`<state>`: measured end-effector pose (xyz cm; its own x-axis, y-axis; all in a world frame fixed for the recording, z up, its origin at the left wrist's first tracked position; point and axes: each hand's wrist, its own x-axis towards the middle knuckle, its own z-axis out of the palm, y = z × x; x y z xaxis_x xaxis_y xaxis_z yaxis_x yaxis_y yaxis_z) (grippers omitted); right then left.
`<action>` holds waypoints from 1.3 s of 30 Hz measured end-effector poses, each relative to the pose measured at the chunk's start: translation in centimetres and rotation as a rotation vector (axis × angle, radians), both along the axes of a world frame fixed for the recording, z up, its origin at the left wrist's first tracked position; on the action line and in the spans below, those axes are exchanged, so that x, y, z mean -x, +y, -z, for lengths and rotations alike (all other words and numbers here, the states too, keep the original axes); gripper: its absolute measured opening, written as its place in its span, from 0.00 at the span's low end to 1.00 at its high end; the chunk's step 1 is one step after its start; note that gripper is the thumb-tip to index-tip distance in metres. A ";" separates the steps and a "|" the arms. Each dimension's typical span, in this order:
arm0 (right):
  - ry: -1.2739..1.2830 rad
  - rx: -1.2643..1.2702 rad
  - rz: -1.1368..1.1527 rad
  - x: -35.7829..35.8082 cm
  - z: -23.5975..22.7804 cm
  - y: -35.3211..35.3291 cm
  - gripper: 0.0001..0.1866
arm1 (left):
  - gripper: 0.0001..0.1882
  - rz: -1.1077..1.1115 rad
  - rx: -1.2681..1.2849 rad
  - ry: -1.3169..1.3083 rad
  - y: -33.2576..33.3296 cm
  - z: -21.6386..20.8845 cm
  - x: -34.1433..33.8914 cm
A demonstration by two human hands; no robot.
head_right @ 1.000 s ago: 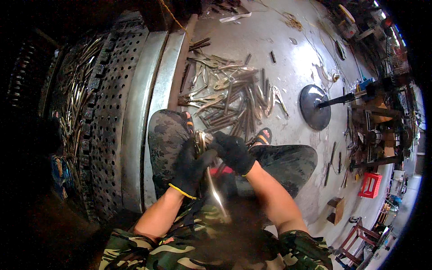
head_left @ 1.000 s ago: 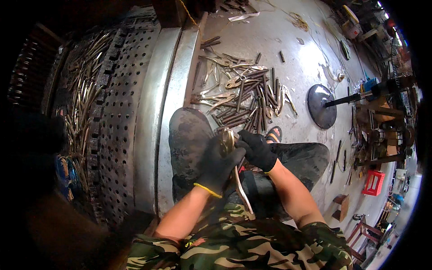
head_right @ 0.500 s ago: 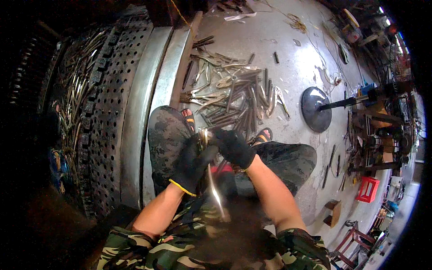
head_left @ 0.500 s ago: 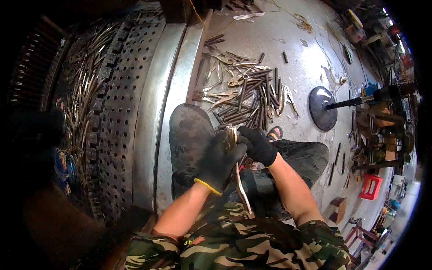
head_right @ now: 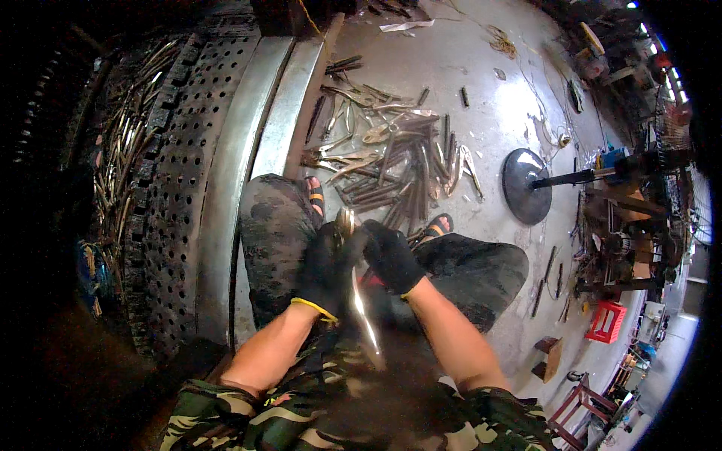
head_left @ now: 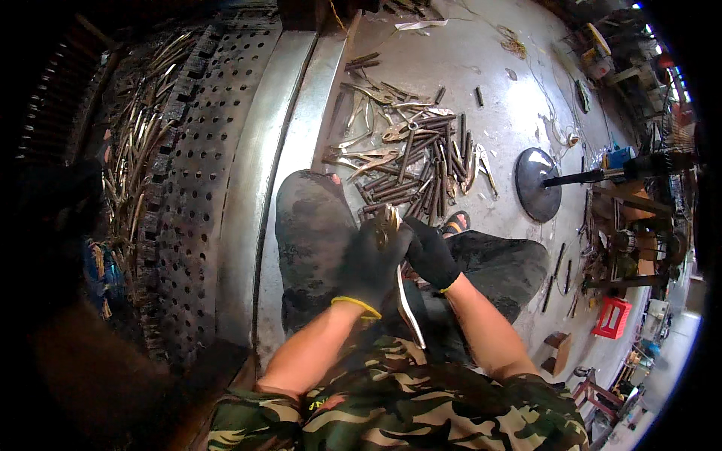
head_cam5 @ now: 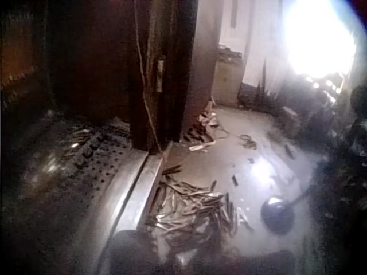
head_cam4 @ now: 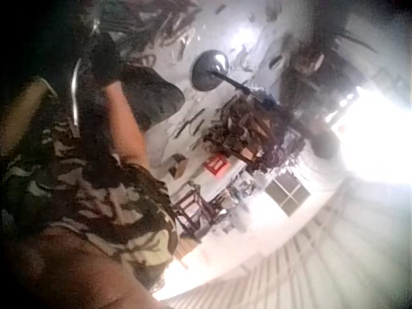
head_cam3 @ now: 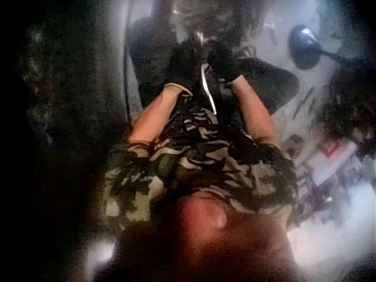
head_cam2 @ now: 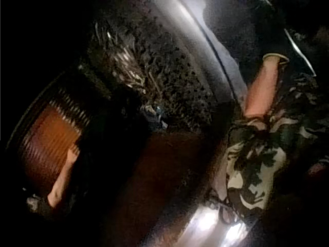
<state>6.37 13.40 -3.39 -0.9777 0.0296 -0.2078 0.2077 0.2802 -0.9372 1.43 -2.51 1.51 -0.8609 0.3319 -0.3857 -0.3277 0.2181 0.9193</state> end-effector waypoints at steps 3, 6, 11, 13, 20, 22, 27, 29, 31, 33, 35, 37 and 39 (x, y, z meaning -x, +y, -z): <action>0.126 -0.021 0.051 -0.5 0.2 -2.0 0.16 | 0.24 -0.012 0.046 0.041 0.4 0.1 0.6; 0.306 -0.163 0.076 0.4 -1.2 -3.9 0.13 | 0.30 -0.013 0.191 0.066 0.9 0.2 1.4; 0.153 -0.033 0.040 0.7 1.5 -1.2 0.11 | 0.34 -0.021 0.136 0.018 0.8 -0.3 1.4; 0.313 -0.237 -0.035 0.9 3.2 0.0 0.11 | 0.33 -0.010 0.112 0.012 0.8 0.2 1.4; 0.270 -0.263 -0.046 2.2 3.5 0.6 0.17 | 0.32 0.000 0.021 -0.018 0.6 0.9 1.3; 0.237 -0.234 -0.082 2.5 3.5 0.7 0.19 | 0.32 0.006 -0.012 -0.031 0.6 1.1 1.4; 0.280 -0.230 -0.029 1.5 4.4 0.2 0.17 | 0.32 0.039 0.028 -0.036 0.5 -0.3 1.6; 0.306 -0.233 0.003 1.5 4.3 -0.3 0.16 | 0.33 0.016 0.016 -0.034 0.5 0.9 1.2; 0.255 -0.202 0.005 1.7 3.6 -0.6 0.15 | 0.33 0.009 0.023 -0.019 0.6 1.9 1.1; 0.272 -0.110 -0.002 1.9 2.9 -1.2 0.16 | 0.32 0.018 0.048 0.009 0.7 2.3 1.2; 0.263 -0.059 -0.044 1.8 3.0 -1.1 0.16 | 0.32 0.000 0.003 0.054 0.6 2.3 1.1; 0.225 -0.045 -0.116 1.5 3.8 -0.2 0.16 | 0.31 0.009 -0.007 0.025 0.5 1.3 1.2; 0.257 -0.004 -0.086 0.8 4.2 -1.0 0.15 | 0.31 0.043 0.018 -0.078 0.5 -1.4 1.7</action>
<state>5.57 12.39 -7.59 -0.9973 -0.0555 0.0478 -0.0619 0.2902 -0.9550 -0.29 -1.99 2.87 -0.8133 0.3603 -0.4568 -0.3877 0.2497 0.8873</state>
